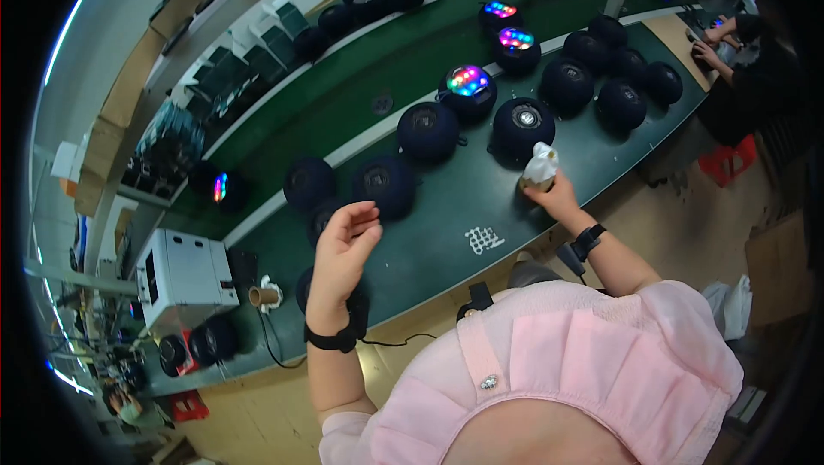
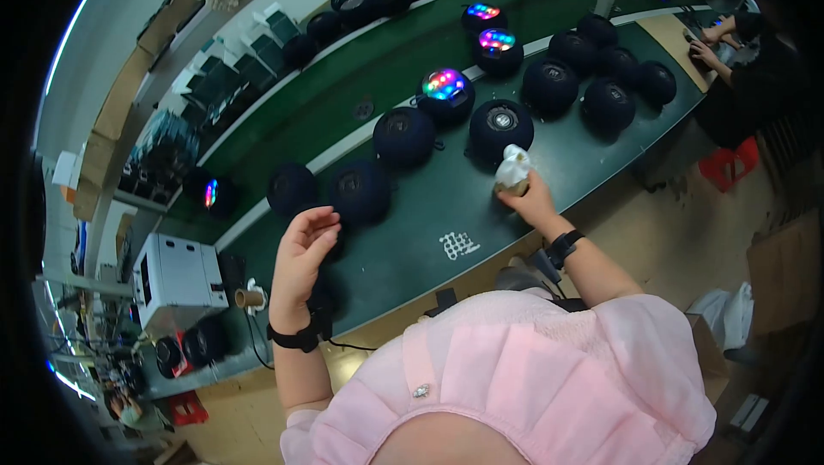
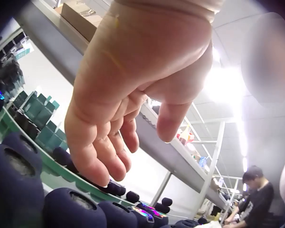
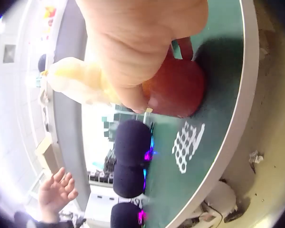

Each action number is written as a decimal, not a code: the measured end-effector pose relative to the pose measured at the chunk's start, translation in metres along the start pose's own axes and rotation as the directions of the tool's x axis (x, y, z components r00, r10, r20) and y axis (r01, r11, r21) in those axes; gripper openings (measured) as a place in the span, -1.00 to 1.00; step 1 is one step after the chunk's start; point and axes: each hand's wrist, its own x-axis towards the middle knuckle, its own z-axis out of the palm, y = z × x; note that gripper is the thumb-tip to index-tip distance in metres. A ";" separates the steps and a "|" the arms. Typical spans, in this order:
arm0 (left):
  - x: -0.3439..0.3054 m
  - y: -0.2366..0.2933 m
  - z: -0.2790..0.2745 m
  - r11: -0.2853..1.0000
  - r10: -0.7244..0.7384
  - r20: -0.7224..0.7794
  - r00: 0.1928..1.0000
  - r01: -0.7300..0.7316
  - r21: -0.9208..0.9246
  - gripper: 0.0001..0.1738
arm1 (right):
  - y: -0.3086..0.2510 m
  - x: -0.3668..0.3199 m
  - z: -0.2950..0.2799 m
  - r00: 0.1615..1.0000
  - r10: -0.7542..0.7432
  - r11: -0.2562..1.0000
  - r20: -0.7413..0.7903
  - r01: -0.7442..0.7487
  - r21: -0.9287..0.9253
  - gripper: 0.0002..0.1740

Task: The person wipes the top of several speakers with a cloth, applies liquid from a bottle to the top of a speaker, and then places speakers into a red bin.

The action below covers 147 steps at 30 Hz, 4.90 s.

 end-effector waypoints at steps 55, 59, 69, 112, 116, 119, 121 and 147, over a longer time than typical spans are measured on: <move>0.577 -0.018 0.208 0.828 -0.403 0.217 0.889 0.455 -0.329 -0.49 | 0.101 0.112 -0.105 0.953 -0.053 0.999 -0.299 0.054 -0.004 -0.20; 0.506 0.025 0.159 0.796 -0.150 0.160 0.976 0.215 -0.566 -0.48 | 0.129 0.107 -0.102 0.971 -0.058 0.994 -0.234 0.033 -0.108 -0.16; 0.213 0.061 0.052 0.742 -0.142 -0.192 0.971 -0.025 -0.670 -0.31 | 0.143 0.113 -0.105 0.986 -0.071 0.997 -0.154 0.076 0.032 -0.49; 0.054 -0.153 -0.265 0.375 0.563 -0.448 0.694 0.268 0.887 -0.14 | 0.055 0.001 0.019 0.935 0.007 0.999 -0.356 -0.025 -0.045 -0.41; 0.036 -0.143 -0.228 0.074 0.439 -0.213 0.873 0.201 0.977 -0.19 | 0.049 -0.001 0.021 0.928 0.075 0.996 -0.364 -0.086 -0.015 -0.37; 0.027 -0.136 -0.216 0.183 0.410 -0.234 0.882 0.172 0.968 -0.34 | 0.040 0.001 0.026 0.921 0.074 0.997 -0.382 -0.070 0.022 -0.33; 0.027 -0.137 -0.211 0.206 0.393 -0.233 0.890 0.162 0.965 -0.42 | 0.032 -0.002 0.028 0.919 0.096 0.991 -0.383 -0.051 0.127 -0.32; 0.185 -0.075 -0.211 0.612 0.207 -0.180 0.962 0.017 0.791 -0.52 | -0.105 0.144 0.218 0.988 -0.049 0.979 0.149 0.077 -0.187 -0.18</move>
